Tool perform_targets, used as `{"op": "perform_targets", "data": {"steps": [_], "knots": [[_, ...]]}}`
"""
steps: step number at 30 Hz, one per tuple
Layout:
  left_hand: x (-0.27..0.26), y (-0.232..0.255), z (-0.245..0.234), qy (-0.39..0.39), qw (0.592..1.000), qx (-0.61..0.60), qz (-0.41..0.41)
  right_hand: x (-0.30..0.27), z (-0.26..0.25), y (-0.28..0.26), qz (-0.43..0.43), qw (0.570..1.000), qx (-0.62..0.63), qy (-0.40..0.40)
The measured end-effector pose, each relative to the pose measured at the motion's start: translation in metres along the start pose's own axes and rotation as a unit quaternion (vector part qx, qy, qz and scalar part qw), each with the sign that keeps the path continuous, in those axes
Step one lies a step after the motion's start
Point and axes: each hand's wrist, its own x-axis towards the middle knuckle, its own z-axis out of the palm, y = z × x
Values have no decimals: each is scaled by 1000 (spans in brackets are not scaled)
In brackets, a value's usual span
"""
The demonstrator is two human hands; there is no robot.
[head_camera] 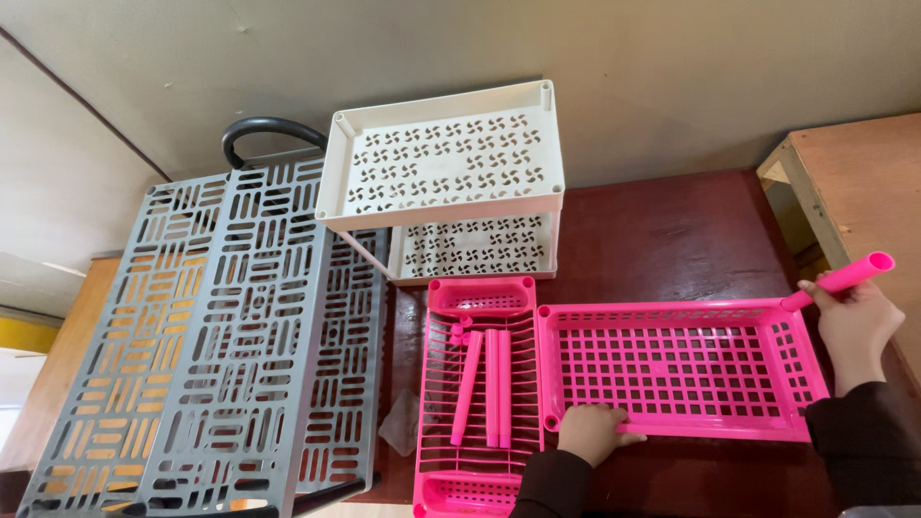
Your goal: The person assembles plastic dish racks by hand. They connect white rack components and then assemble a pink two-tier rack by inserting legs and a divider, leaving the assembled racks on a wooden table.
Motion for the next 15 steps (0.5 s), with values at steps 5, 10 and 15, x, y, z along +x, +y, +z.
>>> {"op": "perform_targets", "data": {"steps": [5,10,15], "knots": [[2,0,1,-1,1000,4,0,10,-3,1,6,997,66,-43],[4,-1,2,-32,999,20,-5,23,-10,11,10,985,145,-98],[3,-2,5,14,1000,6,12,2,7,10,-13,1000,-13,23]]}}
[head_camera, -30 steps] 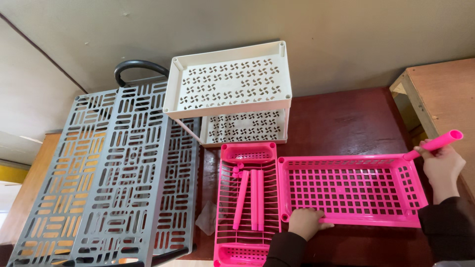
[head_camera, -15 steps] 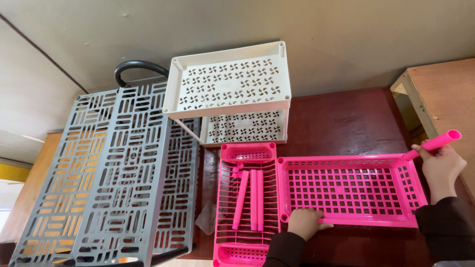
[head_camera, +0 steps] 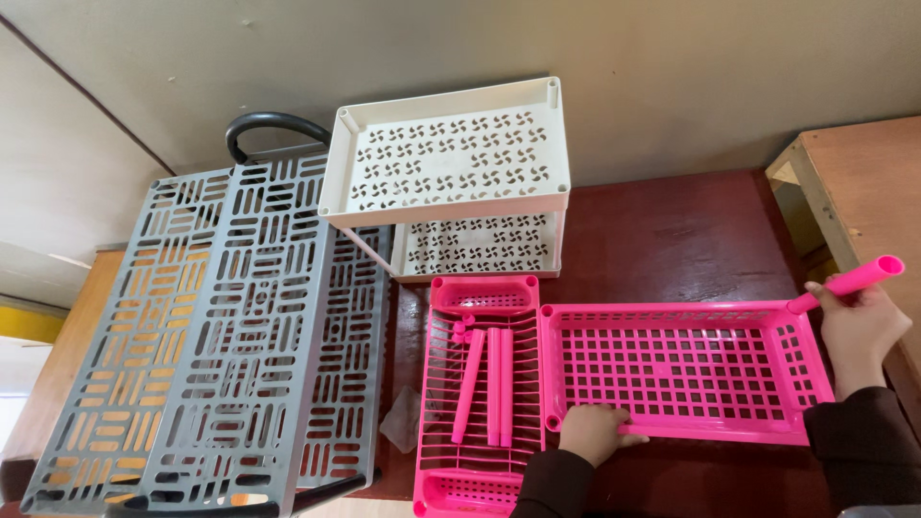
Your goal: The person assembles plastic dish racks by hand. They connect white rack components and then assemble a pink two-tier rack by inserting legs and a divider, leaving the assembled racks on a wooden table.
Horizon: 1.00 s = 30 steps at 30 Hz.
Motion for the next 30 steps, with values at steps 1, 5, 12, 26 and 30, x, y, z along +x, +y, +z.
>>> {"op": "perform_targets", "data": {"steps": [1,5,12,26,30], "knots": [[-1,0,1,-5,1000,-2,-4,0,0,-1,-6,1000,3,-9],[-1,-1,2,-8,1000,-5,-9,15,-8,1,-41,985,140,-95],[0,0,-4,-23,1000,-9,-8,27,-4,12,50,990,92,-92],[2,-1,-3,-40,999,-10,-8,14,-4,-9,1,998,30,-56],[4,-1,1,-55,998,6,-10,4,-1,-13,20,997,-67,-11]]}}
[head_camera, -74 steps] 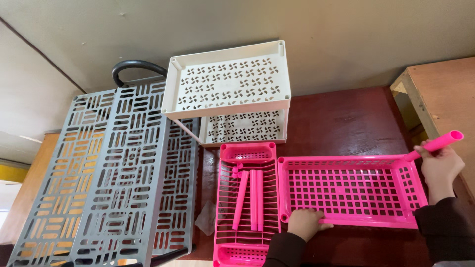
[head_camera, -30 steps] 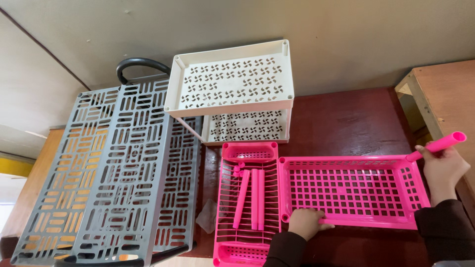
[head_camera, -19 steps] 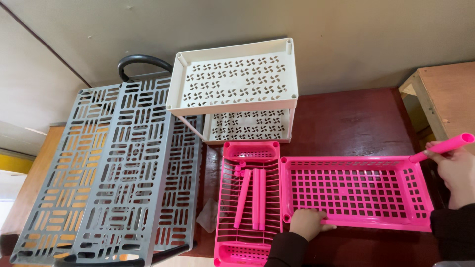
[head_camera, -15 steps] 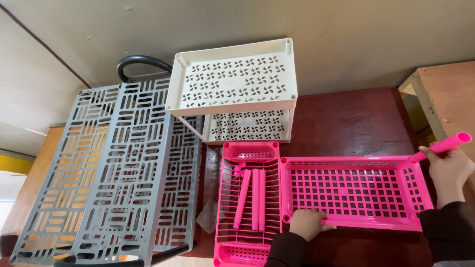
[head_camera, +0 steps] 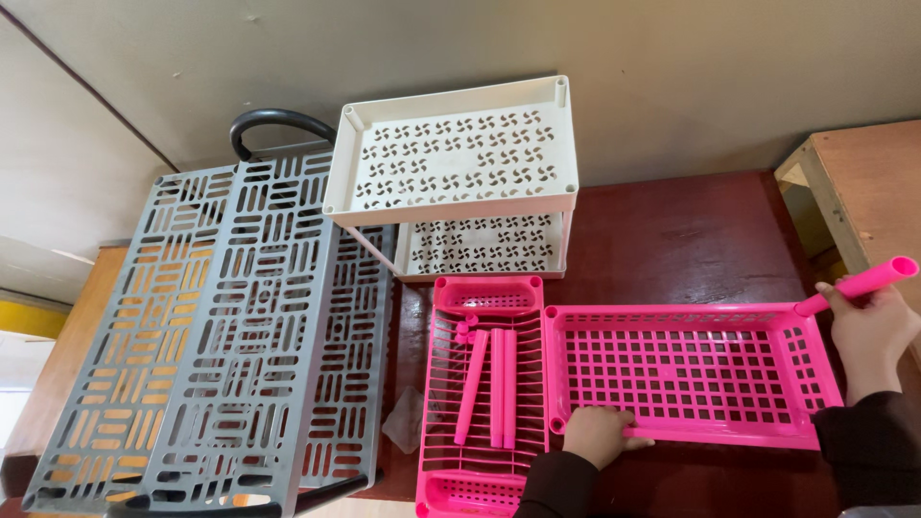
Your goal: The person assembles plastic dish racks by hand. They connect white rack components and then assemble a pink two-tier rack by inserting legs and a divider, leaving the assembled racks on a wooden table.
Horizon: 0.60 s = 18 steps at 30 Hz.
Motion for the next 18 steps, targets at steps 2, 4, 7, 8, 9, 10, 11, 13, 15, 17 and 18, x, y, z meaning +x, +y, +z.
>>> {"op": "perform_targets", "data": {"steps": [2,4,7,8,9,10,11,13,15,17,18], "knots": [[1,1,2,16,1000,9,7,7,1,1,-30,982,179,-53],[0,-1,2,25,1000,9,11,16,-4,6,-56,957,269,-95],[-1,-2,2,26,1000,-5,11,22,-8,14,-81,964,230,-110],[-1,-2,2,23,1000,-7,9,21,-6,15,-81,974,188,-93],[-1,-2,2,21,1000,-9,6,19,-3,16,-80,983,147,-76],[-1,-1,1,23,1000,-10,7,14,-1,17,-64,994,74,-54],[-1,-1,1,26,1000,-12,7,10,-1,18,-48,998,1,-31],[-1,0,0,21,1000,-10,1,9,1,18,-42,999,6,-24],[0,1,0,6,1000,-3,-9,15,1,16,-62,983,163,-54],[-2,1,-2,21,1000,-12,-2,20,-9,15,-67,962,237,-115],[-2,1,-3,28,999,-17,2,22,-12,12,-68,949,273,-145]]}}
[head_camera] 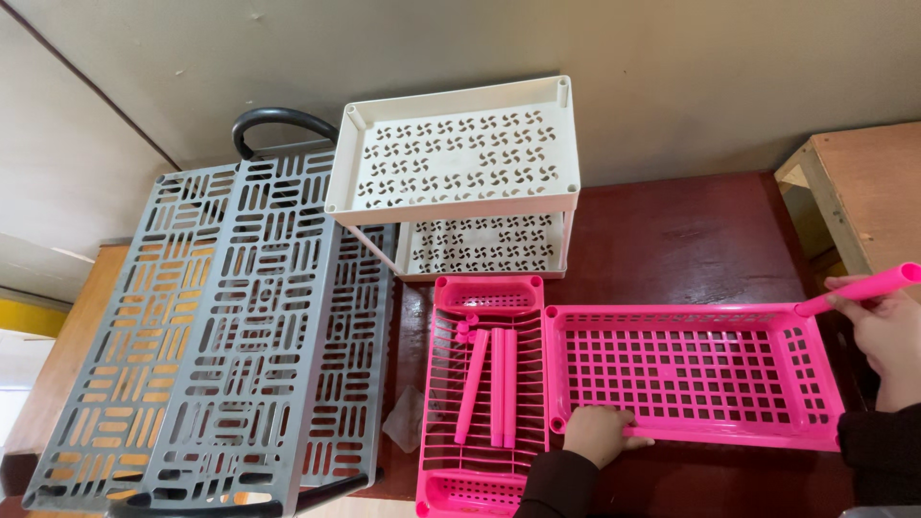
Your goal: The person assembles plastic dish racks by hand. They connect white rack components and then assemble a pink two-tier rack by inserting legs and a divider, leaving the assembled racks on a wooden table.
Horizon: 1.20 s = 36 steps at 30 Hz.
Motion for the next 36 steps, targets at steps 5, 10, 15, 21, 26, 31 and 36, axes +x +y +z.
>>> {"op": "perform_targets", "data": {"steps": [5,10,15,21,26,31,36], "knots": [[2,0,-3,-45,999,2,-15,-9,4,-21,60,963,-256,63],[0,0,-3,-21,1000,-3,-9,-11,7,-24,100,934,-331,92],[2,0,-1,-39,999,8,-20,1,-2,2,-32,991,-126,-23],[1,-1,2,-20,1000,5,-13,0,-7,15,-4,975,-202,89],[-1,3,-7,-25,999,6,-18,-2,0,0,4,980,-157,121],[-8,12,-31,-31,997,-53,-34,-12,36,-20,117,983,-98,104],[-15,18,-52,39,985,-168,-31,-38,117,-19,290,953,-72,-47]]}}
